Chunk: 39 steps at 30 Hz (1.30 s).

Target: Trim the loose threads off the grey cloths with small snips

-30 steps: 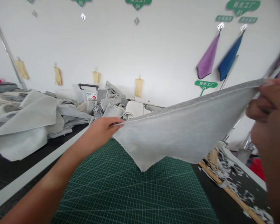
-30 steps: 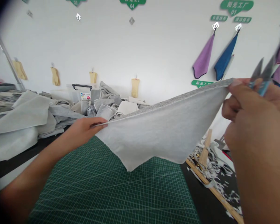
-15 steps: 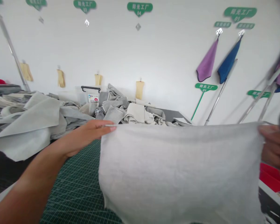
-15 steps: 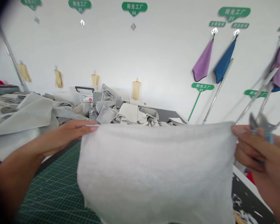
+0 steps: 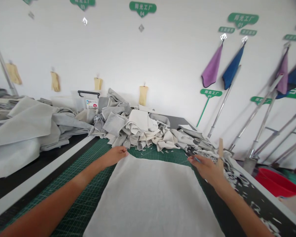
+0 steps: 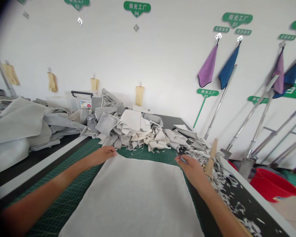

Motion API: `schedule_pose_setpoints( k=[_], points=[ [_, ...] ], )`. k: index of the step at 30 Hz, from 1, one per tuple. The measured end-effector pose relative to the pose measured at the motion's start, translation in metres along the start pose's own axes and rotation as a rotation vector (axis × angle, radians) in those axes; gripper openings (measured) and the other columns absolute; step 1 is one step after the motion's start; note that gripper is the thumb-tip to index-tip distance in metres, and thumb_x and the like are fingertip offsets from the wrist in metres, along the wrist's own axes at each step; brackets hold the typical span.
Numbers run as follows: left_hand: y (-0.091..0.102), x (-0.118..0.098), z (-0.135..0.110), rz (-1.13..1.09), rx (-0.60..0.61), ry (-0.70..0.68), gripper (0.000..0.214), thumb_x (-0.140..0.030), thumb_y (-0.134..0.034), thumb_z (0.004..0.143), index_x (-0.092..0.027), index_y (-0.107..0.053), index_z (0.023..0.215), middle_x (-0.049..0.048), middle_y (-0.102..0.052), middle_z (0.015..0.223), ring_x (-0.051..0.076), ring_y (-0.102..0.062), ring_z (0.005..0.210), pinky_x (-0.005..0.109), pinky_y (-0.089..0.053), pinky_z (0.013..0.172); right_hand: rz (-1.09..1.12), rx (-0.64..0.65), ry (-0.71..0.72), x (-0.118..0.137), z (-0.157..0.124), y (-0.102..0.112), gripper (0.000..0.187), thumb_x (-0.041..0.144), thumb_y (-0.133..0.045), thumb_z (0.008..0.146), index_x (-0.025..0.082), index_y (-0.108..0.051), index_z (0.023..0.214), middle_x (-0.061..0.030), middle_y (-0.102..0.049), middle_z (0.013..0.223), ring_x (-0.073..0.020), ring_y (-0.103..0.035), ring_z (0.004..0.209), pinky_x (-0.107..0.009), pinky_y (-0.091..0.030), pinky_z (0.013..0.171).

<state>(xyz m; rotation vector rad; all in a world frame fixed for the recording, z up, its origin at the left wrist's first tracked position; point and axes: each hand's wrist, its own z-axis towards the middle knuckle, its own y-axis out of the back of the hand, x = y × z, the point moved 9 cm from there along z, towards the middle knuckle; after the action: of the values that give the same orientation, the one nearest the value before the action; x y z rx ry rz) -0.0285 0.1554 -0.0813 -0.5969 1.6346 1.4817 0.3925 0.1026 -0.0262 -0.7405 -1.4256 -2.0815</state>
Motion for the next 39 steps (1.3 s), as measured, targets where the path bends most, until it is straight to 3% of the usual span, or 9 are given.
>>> schedule_pose_setpoints(
  k=[3, 8, 12, 16, 25, 33, 39],
  points=[
    [-0.003, -0.001, 0.006, -0.018, -0.085, -0.076, 0.042, -0.056, -0.055, 0.085, -0.015, -0.066, 0.086, 0.0022, -0.063, 0.078, 0.019, -0.056, 0.075, 0.024, -0.039, 0.063, 0.035, 0.201, 0.116, 0.053, -0.006, -0.045, 0.033, 0.049, -0.054, 0.088, 0.021, -0.072, 0.088, -0.0033, -0.072, 0.083, -0.0227, -0.064, 0.077, -0.028, -0.043, 0.064],
    [-0.013, 0.011, 0.006, -0.011, -0.137, -0.123, 0.046, -0.058, -0.05, 0.09, -0.016, -0.068, 0.085, 0.0004, -0.061, 0.075, 0.017, -0.053, 0.072, 0.023, -0.036, 0.061, 0.068, 0.286, 0.238, 0.124, -0.014, -0.115, 0.021, 0.039, -0.054, 0.091, 0.026, -0.07, 0.095, -0.0009, -0.071, 0.089, -0.0204, -0.063, 0.081, -0.026, -0.04, 0.067],
    [-0.017, 0.011, 0.002, -0.025, -0.133, -0.175, 0.051, -0.062, -0.047, 0.091, -0.016, -0.065, 0.079, -0.0005, -0.056, 0.07, 0.016, -0.05, 0.069, 0.022, -0.035, 0.06, 0.077, 0.302, 0.294, 0.146, -0.016, -0.172, 0.018, 0.039, -0.053, 0.092, 0.028, -0.067, 0.099, 0.0013, -0.067, 0.081, -0.0171, -0.059, 0.071, -0.024, -0.035, 0.062],
    [-0.017, 0.009, -0.001, -0.064, -0.108, -0.177, 0.052, -0.063, -0.048, 0.09, -0.015, -0.066, 0.08, 0.0008, -0.057, 0.072, 0.017, -0.051, 0.071, 0.023, -0.038, 0.062, 0.145, 0.268, 0.275, 0.138, -0.021, -0.206, 0.022, 0.041, -0.05, 0.095, 0.03, -0.063, 0.109, 0.0028, -0.063, 0.074, -0.0165, -0.057, 0.065, -0.023, -0.034, 0.06],
    [-0.029, 0.004, -0.009, -0.221, 0.046, -0.169, 0.053, -0.06, -0.052, 0.09, -0.012, -0.073, 0.098, 0.0064, -0.07, 0.087, 0.02, -0.059, 0.077, 0.027, -0.044, 0.069, 0.201, 0.276, 0.31, 0.129, -0.025, -0.213, 0.028, 0.043, -0.051, 0.097, 0.031, -0.064, 0.118, -0.0001, -0.072, 0.101, -0.0201, -0.066, 0.091, -0.027, -0.044, 0.078],
    [-0.024, -0.005, -0.012, -0.099, -0.026, -0.245, 0.045, -0.053, -0.052, 0.092, -0.013, -0.073, 0.1, 0.0076, -0.071, 0.092, 0.022, -0.062, 0.087, 0.028, -0.046, 0.077, 0.136, 0.298, 0.389, 0.135, -0.027, -0.219, 0.024, 0.041, -0.052, 0.096, 0.026, -0.07, 0.096, -0.0003, -0.073, 0.093, -0.0188, -0.064, 0.085, -0.024, -0.041, 0.072],
    [-0.024, 0.004, -0.009, -0.091, -0.062, -0.19, 0.037, -0.048, -0.054, 0.091, -0.015, -0.067, 0.1, 0.0039, -0.068, 0.083, 0.017, -0.059, 0.073, 0.024, -0.041, 0.064, 0.148, 0.225, 0.322, 0.127, -0.02, -0.213, 0.022, 0.039, -0.051, 0.095, 0.024, -0.067, 0.094, 0.0, -0.071, 0.088, -0.0194, -0.063, 0.082, -0.026, -0.041, 0.074]
  ],
)
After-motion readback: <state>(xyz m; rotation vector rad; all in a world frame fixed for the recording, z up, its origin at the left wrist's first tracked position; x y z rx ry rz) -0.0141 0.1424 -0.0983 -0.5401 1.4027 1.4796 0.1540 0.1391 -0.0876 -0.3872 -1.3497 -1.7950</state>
